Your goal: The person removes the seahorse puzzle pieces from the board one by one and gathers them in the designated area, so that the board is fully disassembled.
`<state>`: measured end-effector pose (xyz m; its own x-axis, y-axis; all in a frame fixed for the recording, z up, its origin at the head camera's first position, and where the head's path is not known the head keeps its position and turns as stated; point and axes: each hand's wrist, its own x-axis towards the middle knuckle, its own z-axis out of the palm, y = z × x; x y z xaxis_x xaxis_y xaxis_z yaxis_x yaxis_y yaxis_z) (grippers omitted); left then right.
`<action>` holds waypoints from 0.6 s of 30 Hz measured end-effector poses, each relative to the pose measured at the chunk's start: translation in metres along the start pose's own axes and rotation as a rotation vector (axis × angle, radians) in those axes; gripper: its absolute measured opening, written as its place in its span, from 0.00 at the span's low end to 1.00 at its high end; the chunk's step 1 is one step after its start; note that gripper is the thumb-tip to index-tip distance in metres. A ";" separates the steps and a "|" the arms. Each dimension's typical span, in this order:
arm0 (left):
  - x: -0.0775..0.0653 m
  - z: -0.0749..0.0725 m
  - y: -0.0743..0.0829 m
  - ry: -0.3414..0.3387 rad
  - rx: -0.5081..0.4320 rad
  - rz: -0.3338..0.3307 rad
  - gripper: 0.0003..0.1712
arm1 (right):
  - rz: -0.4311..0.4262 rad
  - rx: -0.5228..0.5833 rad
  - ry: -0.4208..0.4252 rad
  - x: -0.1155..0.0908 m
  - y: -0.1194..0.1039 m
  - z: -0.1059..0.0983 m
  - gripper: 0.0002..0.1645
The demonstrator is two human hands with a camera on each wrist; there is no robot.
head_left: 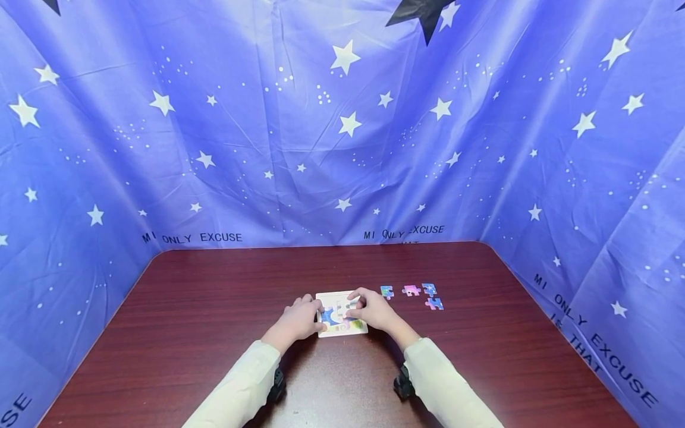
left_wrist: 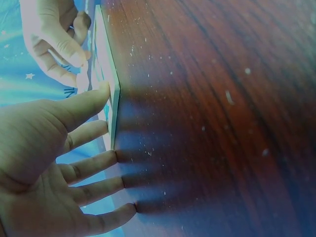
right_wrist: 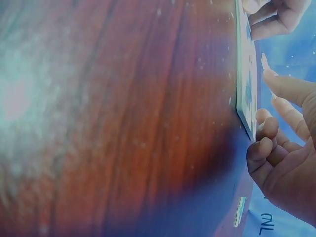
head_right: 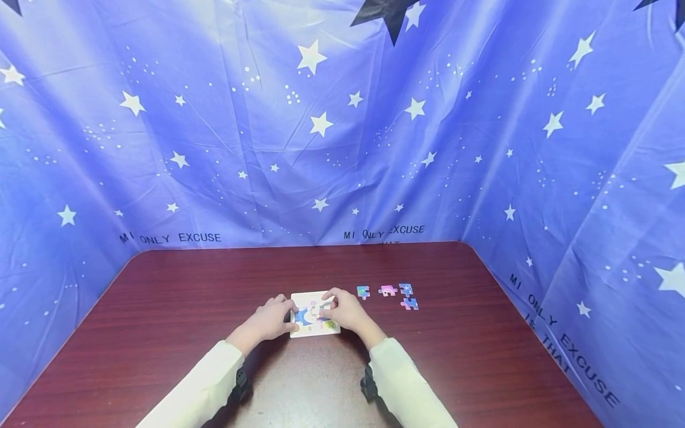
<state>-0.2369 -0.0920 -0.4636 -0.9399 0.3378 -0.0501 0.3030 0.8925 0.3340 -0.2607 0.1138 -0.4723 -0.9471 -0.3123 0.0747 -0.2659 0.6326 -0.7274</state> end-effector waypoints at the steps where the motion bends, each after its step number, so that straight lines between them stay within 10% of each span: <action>1: 0.000 0.000 0.000 0.001 0.000 0.000 0.20 | 0.000 0.001 -0.001 0.000 0.000 0.000 0.17; 18: -0.002 -0.002 0.002 0.001 -0.010 -0.002 0.21 | 0.030 0.036 0.000 -0.007 0.009 -0.014 0.17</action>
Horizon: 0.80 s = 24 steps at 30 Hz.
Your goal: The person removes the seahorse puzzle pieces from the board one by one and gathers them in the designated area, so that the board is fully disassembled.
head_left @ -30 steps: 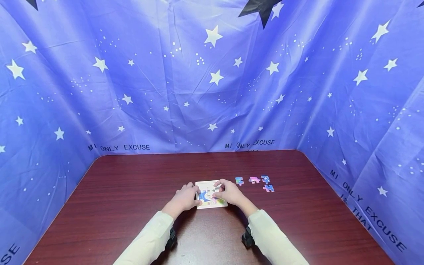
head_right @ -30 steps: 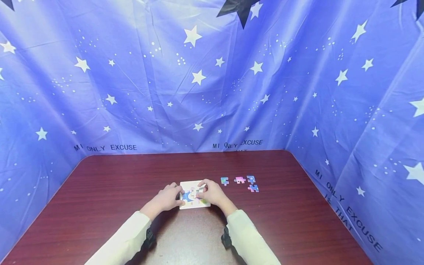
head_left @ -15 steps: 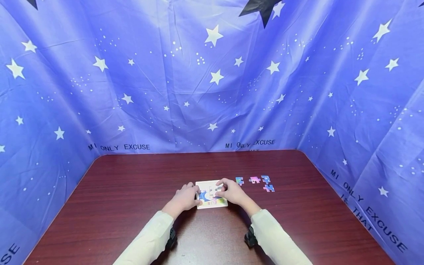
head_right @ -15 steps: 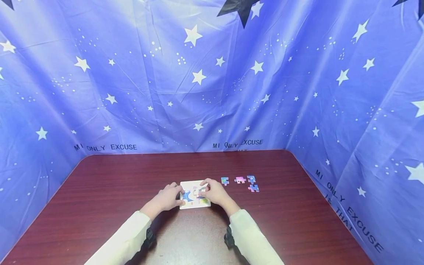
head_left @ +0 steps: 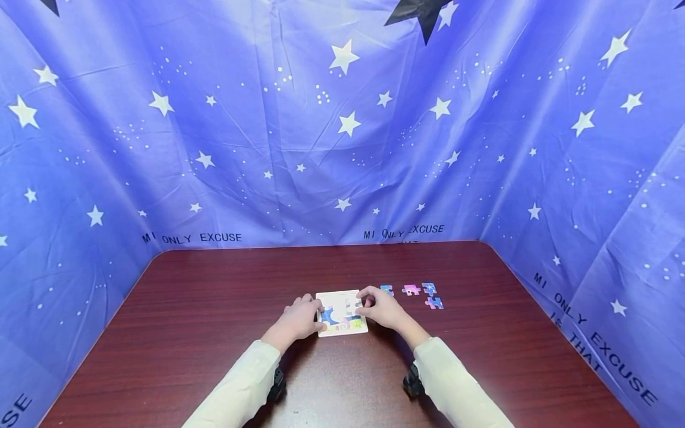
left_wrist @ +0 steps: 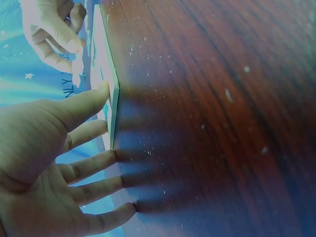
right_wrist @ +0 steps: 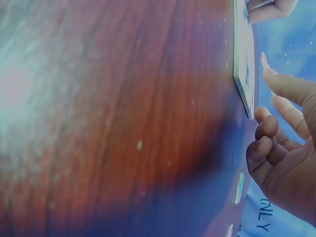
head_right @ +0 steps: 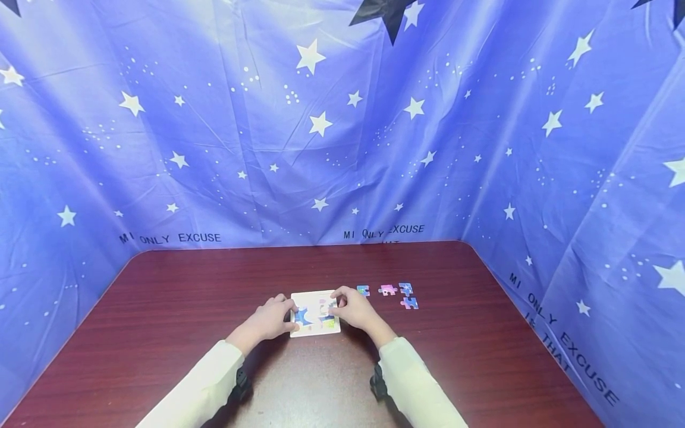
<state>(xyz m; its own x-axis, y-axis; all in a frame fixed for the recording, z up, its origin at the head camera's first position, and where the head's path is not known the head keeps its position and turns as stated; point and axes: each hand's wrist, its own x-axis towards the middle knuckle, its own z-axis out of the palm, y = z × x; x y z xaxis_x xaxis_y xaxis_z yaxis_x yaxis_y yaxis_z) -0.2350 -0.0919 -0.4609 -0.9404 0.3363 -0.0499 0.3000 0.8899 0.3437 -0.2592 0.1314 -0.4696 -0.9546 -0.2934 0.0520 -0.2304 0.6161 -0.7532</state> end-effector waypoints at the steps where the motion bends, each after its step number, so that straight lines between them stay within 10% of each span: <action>1: 0.000 0.000 0.000 -0.001 -0.001 -0.001 0.21 | 0.007 -0.001 0.001 -0.001 0.001 -0.001 0.17; 24: 0.001 0.000 0.000 -0.008 -0.008 -0.004 0.20 | 0.013 -0.064 0.034 -0.009 0.018 -0.023 0.15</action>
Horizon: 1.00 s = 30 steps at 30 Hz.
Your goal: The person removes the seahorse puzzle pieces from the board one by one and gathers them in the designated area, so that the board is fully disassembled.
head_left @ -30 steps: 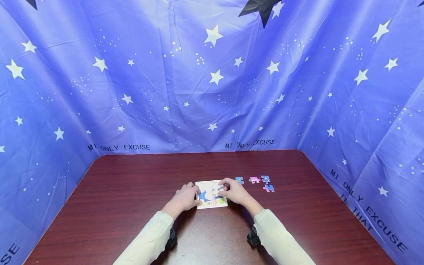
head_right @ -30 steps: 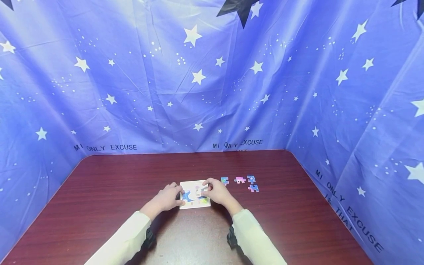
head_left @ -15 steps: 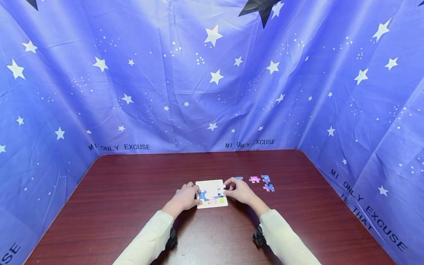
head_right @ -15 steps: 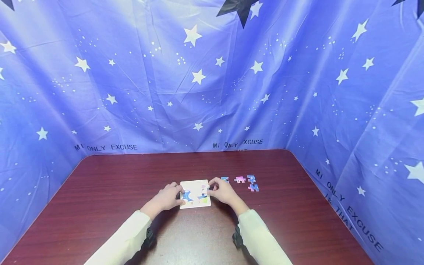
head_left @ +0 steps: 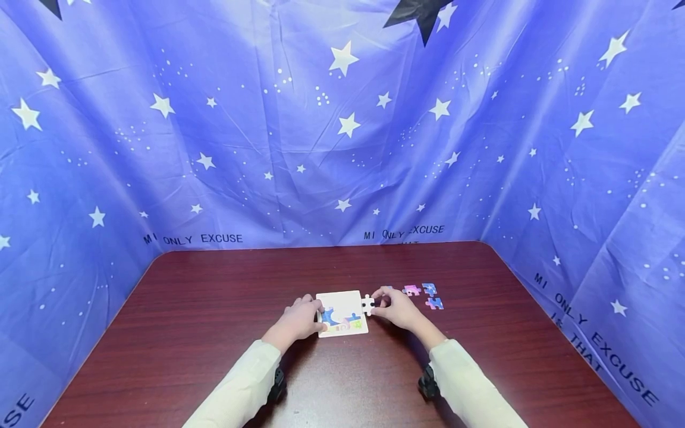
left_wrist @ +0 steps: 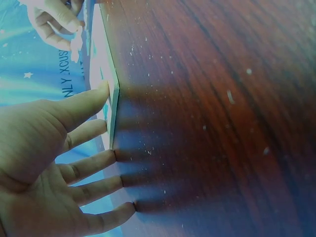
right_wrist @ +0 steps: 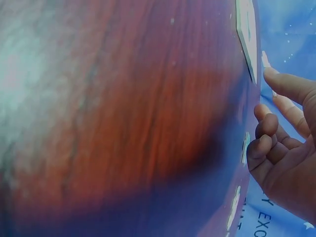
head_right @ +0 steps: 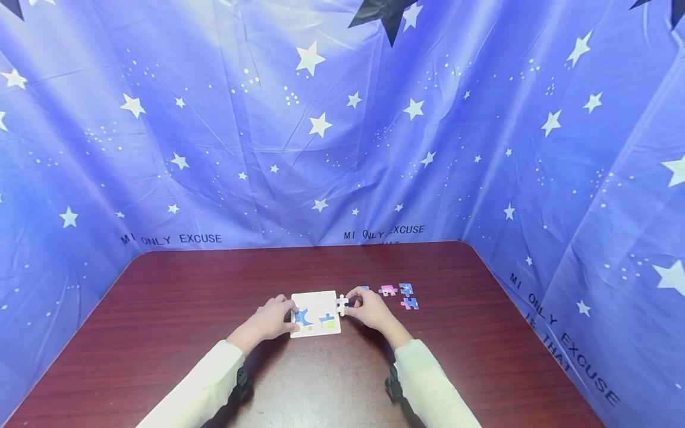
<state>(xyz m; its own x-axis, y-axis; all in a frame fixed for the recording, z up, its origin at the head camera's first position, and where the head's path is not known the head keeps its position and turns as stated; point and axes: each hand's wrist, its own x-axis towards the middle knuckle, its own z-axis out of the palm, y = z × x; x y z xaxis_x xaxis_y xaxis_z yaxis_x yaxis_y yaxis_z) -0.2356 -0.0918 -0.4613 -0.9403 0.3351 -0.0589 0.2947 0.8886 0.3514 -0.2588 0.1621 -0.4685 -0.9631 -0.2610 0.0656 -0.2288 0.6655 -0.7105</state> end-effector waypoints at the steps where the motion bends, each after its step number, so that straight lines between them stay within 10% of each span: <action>1: 0.000 0.000 0.000 0.000 0.000 -0.001 0.20 | 0.000 0.001 0.002 0.000 0.001 0.000 0.16; 17: 0.000 0.001 0.000 0.002 0.007 -0.007 0.20 | -0.079 0.058 0.053 -0.010 0.015 -0.016 0.16; 30: 0.000 0.001 0.000 0.003 0.005 0.001 0.20 | 0.052 -0.022 0.052 -0.012 0.027 -0.027 0.17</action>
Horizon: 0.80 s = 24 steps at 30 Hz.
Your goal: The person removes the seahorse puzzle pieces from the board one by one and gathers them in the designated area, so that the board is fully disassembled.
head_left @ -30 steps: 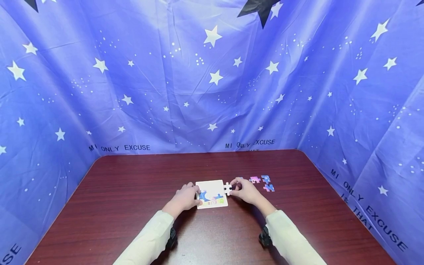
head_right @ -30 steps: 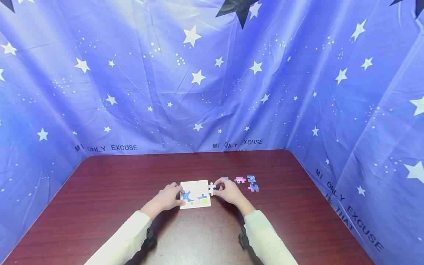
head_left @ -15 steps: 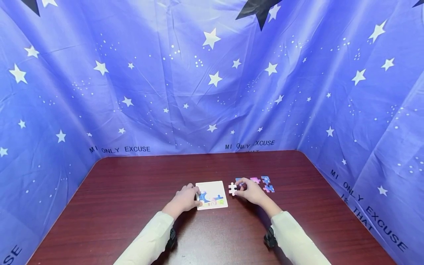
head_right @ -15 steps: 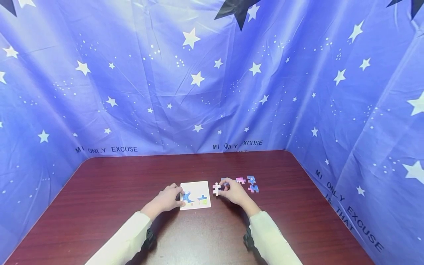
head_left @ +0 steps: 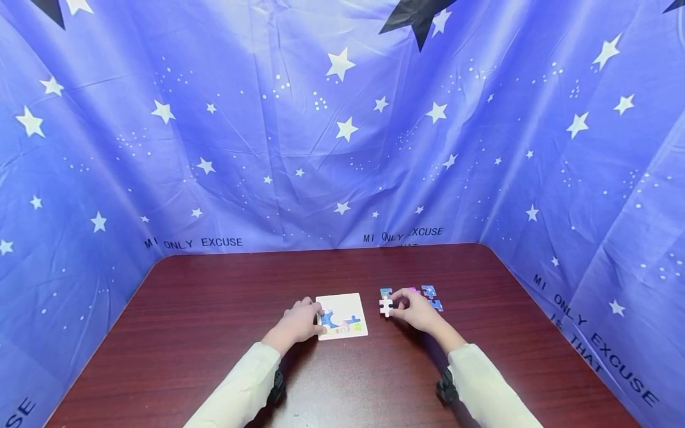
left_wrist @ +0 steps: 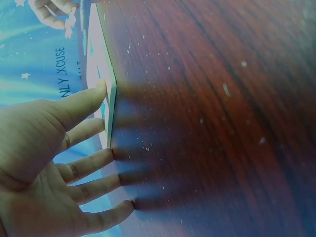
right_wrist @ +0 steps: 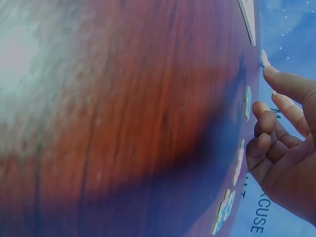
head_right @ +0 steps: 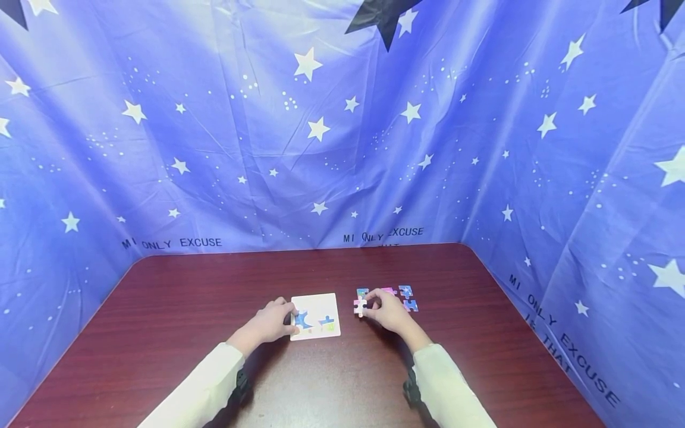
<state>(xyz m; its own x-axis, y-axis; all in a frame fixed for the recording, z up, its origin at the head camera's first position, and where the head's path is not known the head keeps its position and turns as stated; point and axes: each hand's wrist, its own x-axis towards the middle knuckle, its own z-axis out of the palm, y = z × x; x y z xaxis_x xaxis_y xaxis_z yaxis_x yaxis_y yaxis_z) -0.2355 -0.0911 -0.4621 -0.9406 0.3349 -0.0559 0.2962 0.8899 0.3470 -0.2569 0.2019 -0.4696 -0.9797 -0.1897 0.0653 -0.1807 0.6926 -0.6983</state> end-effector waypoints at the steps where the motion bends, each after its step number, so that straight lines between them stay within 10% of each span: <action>1: 0.000 0.000 0.000 0.000 -0.001 0.001 0.20 | 0.004 0.001 -0.001 -0.001 0.001 -0.001 0.17; 24: -0.001 -0.001 0.000 0.005 -0.013 0.013 0.19 | 0.072 -0.043 0.014 -0.013 0.020 -0.029 0.18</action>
<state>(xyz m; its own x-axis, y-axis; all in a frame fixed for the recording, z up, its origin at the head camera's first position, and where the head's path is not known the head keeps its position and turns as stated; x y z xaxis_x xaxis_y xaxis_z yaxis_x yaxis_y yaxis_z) -0.2350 -0.0922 -0.4610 -0.9375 0.3448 -0.0463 0.3064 0.8814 0.3595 -0.2505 0.2385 -0.4642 -0.9913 -0.1286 0.0267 -0.1132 0.7335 -0.6702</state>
